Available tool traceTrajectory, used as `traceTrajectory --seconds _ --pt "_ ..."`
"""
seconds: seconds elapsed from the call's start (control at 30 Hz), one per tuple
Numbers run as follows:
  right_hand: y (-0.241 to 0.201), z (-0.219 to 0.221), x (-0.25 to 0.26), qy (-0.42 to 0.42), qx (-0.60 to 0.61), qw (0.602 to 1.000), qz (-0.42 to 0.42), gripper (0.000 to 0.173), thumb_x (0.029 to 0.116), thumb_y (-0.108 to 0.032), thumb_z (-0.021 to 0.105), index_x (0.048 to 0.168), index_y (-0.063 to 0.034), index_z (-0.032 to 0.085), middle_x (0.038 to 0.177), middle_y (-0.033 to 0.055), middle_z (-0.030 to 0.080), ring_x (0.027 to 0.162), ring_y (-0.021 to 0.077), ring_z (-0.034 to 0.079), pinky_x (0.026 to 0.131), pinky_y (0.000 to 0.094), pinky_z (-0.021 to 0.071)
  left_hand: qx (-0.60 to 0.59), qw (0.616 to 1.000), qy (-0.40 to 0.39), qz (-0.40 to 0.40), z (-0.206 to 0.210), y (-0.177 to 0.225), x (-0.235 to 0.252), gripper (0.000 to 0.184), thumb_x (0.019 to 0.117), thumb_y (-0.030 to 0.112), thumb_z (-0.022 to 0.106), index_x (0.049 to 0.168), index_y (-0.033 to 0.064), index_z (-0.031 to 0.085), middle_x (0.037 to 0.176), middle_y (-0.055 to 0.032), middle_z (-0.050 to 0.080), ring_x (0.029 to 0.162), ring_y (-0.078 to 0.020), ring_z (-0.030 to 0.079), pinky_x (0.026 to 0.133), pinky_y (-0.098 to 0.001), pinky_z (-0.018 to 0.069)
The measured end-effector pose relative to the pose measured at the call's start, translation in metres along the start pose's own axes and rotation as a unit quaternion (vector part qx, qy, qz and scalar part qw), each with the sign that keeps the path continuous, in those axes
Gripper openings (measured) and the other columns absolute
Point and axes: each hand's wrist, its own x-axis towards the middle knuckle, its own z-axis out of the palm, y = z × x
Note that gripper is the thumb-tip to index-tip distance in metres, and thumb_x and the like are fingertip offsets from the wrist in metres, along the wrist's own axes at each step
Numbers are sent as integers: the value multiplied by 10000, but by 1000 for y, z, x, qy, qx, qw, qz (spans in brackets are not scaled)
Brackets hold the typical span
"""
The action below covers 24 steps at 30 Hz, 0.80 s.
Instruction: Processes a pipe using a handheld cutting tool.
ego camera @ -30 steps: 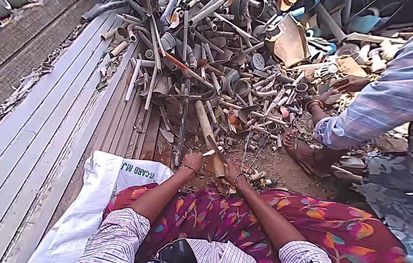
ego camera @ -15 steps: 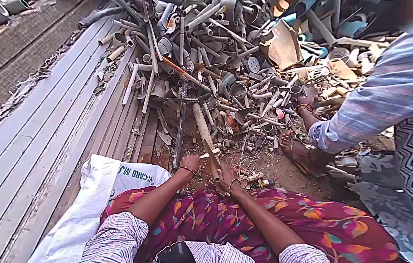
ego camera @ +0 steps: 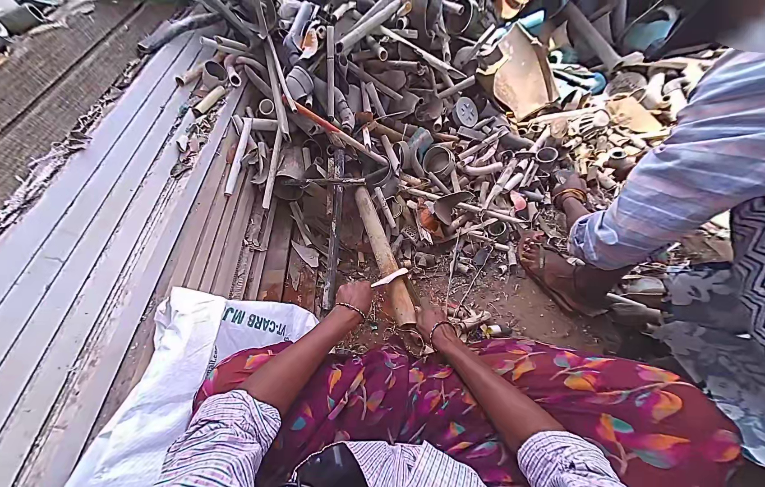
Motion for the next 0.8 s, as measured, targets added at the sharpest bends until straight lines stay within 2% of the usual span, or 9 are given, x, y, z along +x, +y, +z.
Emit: traceTrajectory --seconds 0.03,0.2,0.37,0.47,0.53,0.67,0.8 --pt "-3 2 -4 1 2 1000 3 521 1123 -231 361 1581 5 282 1408 306 557 1329 427 554 1119 536 419 4 1000 1 2 -2 1 -1 354 1060 47 416 1367 -59 556 1386 -286 579 1324 -441 543 1061 -593 430" --pt "-3 -14 -2 71 54 996 -2 469 1132 -222 330 1530 27 344 1314 295 618 1255 406 614 1078 510 458 2 1000 4 -1 -5 -3 -1 361 1062 47 405 1376 -55 551 1378 -287 585 1318 -440 547 1062 -588 431" --pt "-9 0 -3 29 72 995 -69 474 1132 -206 335 1520 66 352 1357 324 581 1287 425 585 1107 517 431 6 1000 7 -3 -3 -2 1 356 1062 30 398 1374 -71 537 1366 -296 586 1310 -445 552 1057 -580 437" --pt "-23 6 -21 -5 59 994 -96 468 1132 -212 342 1517 53 354 1291 313 614 1236 419 613 1073 519 450 4 1000 -2 -5 -2 -3 1 352 1061 40 413 1366 -80 543 1373 -296 582 1313 -444 550 1061 -581 435" --pt "-25 4 -26 -5 49 994 -100 456 1129 -211 341 1509 41 366 1239 302 639 1196 420 633 1047 521 466 4 1000 -2 -3 -4 -2 2 349 1058 40 416 1357 -76 553 1373 -288 586 1313 -438 552 1059 -580 436" --pt "-15 -1 -14 11 49 997 -60 451 1135 -221 327 1505 34 367 1276 294 629 1233 404 622 1065 508 459 13 1000 -6 -6 -3 1 0 345 1052 24 420 1349 -78 560 1372 -283 589 1315 -436 551 1050 -584 440" --pt "-19 6 -20 13 43 995 -92 448 1125 -203 351 1485 63 388 1245 310 639 1206 420 631 1054 515 461 -5 1000 3 -3 -3 -3 3 354 1060 55 422 1365 -54 565 1373 -282 589 1314 -443 549 1063 -589 432"
